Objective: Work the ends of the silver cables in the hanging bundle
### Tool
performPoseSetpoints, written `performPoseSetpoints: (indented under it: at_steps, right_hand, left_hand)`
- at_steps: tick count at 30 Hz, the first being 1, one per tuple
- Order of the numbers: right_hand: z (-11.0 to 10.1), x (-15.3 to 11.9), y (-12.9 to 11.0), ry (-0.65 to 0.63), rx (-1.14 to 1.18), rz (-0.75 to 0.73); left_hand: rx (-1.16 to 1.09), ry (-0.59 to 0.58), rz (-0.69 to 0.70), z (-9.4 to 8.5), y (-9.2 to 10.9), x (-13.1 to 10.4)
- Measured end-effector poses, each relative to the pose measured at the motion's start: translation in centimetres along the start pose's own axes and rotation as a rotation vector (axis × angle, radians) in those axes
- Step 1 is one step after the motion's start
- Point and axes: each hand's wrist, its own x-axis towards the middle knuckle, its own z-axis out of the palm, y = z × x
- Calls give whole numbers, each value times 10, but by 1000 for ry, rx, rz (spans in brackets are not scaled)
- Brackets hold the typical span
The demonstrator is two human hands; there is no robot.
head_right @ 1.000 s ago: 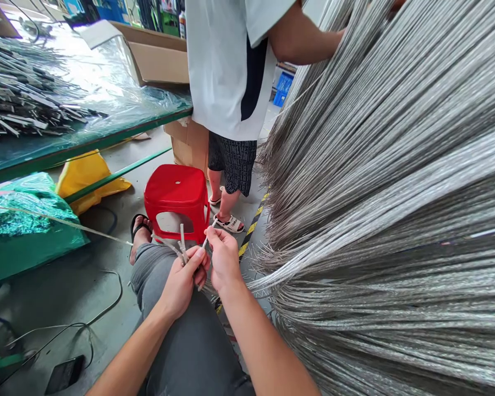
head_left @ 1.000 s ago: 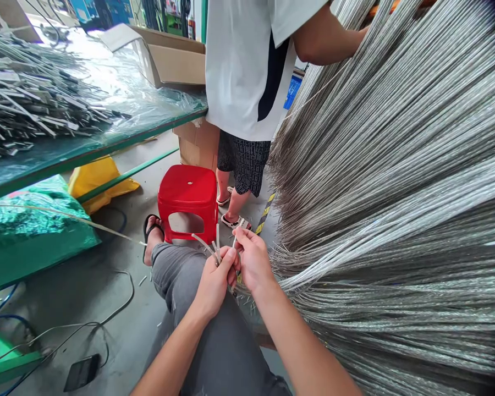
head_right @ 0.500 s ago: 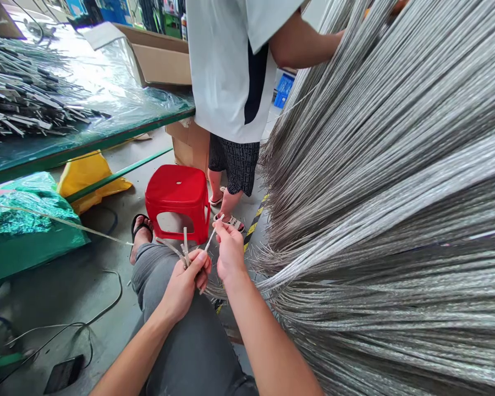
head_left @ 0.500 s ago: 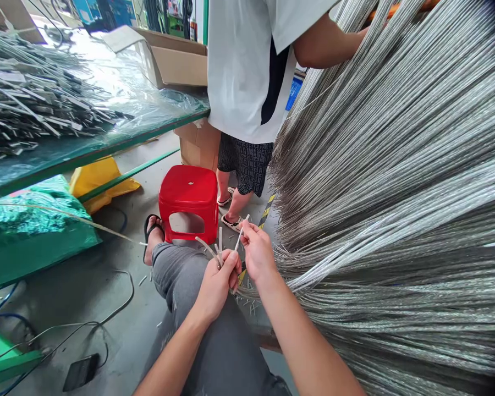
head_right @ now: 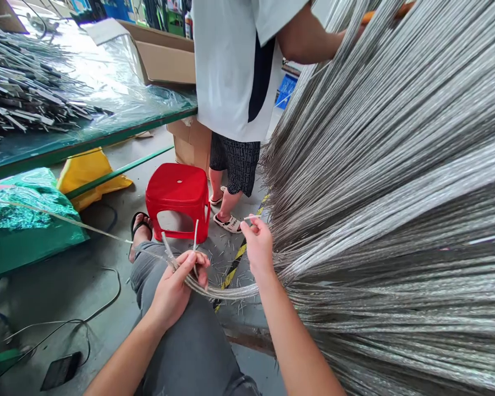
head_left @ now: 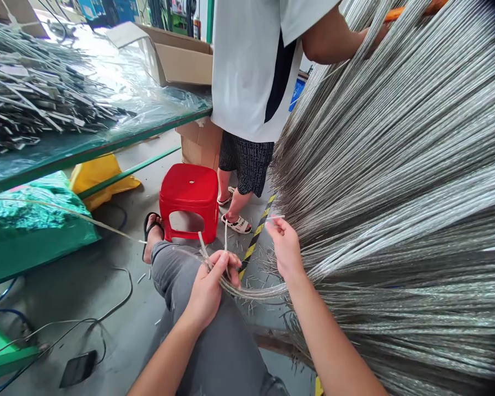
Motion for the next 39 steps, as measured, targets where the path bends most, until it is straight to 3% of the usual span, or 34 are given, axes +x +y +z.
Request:
performPoseSetpoints:
  at_steps: [4,10,12,16,20,23,32,36,39]
  right_hand:
    - [-7,-33,5,-200,-185,-72]
    - [-15,-74,-19,-789,-431,-140]
    - [-17,-82,-23,-883,-583,-182]
    - [-13,-90,-23,-760,-652,-236]
    - [-2,-93,-22,-620,-582,-173]
    - [4,-94,-20,-575,-547,-144]
    - [6,-92,-13,-435,-496,-174]
    - [4,-80,-8,-306,-317,-82]
    - [0,-67,-5,-228,-399,-121]
  left_hand:
    - [-125,60,-13,0,2,4]
    - [-170,142,19,-3,0,5]
    - [-169,157,29,-3,0,5]
    - [-161,144,35,-2,0,6]
    - [17,71,33,-1,-5,6]
    - [121,79,62,-2,-9,6]
    - [32,104,42,1,-11,8]
    - [-18,146,45,1,-11,8]
    - [-24,153,57,2,-9,7]
